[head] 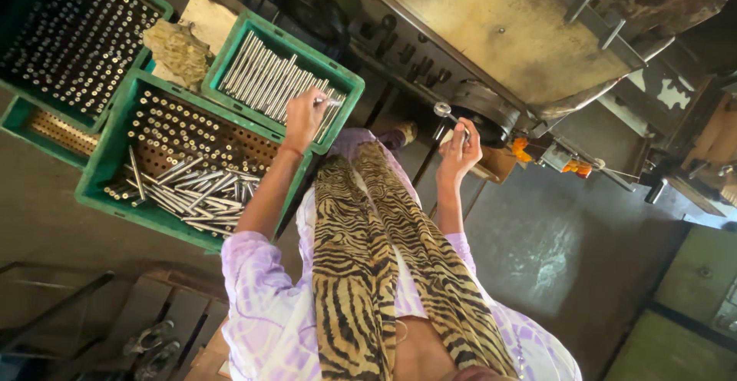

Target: The person repeatedly picks small metal rods from green bins, inserts them into a machine, and operates a lever to process each rod. The person then removes the processed rods and places them back into the bins. The cycle repeats throughout the clip.

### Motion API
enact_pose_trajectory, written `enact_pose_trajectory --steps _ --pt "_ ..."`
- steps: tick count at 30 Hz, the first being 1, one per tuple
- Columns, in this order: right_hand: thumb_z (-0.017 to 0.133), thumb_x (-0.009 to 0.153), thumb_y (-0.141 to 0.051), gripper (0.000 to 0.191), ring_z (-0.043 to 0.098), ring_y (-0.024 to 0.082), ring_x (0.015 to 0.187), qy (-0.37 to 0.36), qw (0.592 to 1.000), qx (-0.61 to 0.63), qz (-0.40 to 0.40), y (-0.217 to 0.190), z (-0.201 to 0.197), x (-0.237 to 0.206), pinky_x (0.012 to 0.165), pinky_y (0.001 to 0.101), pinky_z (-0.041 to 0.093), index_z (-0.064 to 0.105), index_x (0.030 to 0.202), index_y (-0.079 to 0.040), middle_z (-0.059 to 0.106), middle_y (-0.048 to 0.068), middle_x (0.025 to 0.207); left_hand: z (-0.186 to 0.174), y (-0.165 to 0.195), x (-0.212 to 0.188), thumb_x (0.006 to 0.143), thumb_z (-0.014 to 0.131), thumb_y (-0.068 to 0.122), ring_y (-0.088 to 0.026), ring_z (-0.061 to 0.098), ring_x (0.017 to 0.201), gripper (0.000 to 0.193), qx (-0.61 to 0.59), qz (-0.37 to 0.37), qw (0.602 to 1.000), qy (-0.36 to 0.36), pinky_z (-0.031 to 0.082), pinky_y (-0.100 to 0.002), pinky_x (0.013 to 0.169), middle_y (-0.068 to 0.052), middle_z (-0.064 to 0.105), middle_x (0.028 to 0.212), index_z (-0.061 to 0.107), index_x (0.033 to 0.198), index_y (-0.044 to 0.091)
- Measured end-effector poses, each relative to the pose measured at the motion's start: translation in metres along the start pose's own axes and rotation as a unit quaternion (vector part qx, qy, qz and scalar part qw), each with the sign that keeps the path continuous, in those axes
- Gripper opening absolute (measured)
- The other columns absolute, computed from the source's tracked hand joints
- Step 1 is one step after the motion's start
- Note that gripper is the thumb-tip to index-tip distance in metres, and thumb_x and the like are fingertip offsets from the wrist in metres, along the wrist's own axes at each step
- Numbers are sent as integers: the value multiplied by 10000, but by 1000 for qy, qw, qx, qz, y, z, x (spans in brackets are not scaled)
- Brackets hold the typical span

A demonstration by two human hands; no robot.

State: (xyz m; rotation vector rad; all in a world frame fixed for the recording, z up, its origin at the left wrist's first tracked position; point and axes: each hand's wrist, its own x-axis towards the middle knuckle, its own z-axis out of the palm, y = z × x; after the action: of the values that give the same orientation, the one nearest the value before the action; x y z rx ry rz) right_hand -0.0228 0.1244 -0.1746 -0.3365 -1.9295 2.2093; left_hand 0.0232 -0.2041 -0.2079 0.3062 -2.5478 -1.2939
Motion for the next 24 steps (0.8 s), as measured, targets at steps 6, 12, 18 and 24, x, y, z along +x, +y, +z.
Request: enact_pose_trajectory --steps 6,12,18,24 --pt "694 1037 -190 217 377 37 485 -12 1000 2 -11 6 -2 0 457 249 290 673 1172 -21 456 -56 614 24 -18 -53 983 666 102 -306 728 855 80 15 35 999 17 587 -369 763 -164 741 1013 705 1011 38" --pt "693 1034 -178 204 361 32 491 -9 1000 -8 -8 5 -3 -4 458 234 263 684 1161 -18 439 -66 613 29 -28 -44 868 602 40 -327 682 926 106 196 127 967 -99 512 -422 950 -133 730 977 700 905 59" --pt "687 1030 -169 195 374 21 511 -11 1000 -20 17 0 -4 -11 466 224 285 692 1164 -28 458 -65 645 27 -17 54 706 591 158 -294 651 1065 237 336 176 923 68 398 -469 961 -53 741 1041 749 879 123" --pt "676 1041 -189 212 462 31 575 -18 994 -107 -25 1 -10 -18 500 211 374 693 1188 -38 554 -45 740 -1 -25 79 970 620 137 -257 634 1176 145 379 125 905 -147 379 -487 1179 -51 722 1084 757 1017 139"
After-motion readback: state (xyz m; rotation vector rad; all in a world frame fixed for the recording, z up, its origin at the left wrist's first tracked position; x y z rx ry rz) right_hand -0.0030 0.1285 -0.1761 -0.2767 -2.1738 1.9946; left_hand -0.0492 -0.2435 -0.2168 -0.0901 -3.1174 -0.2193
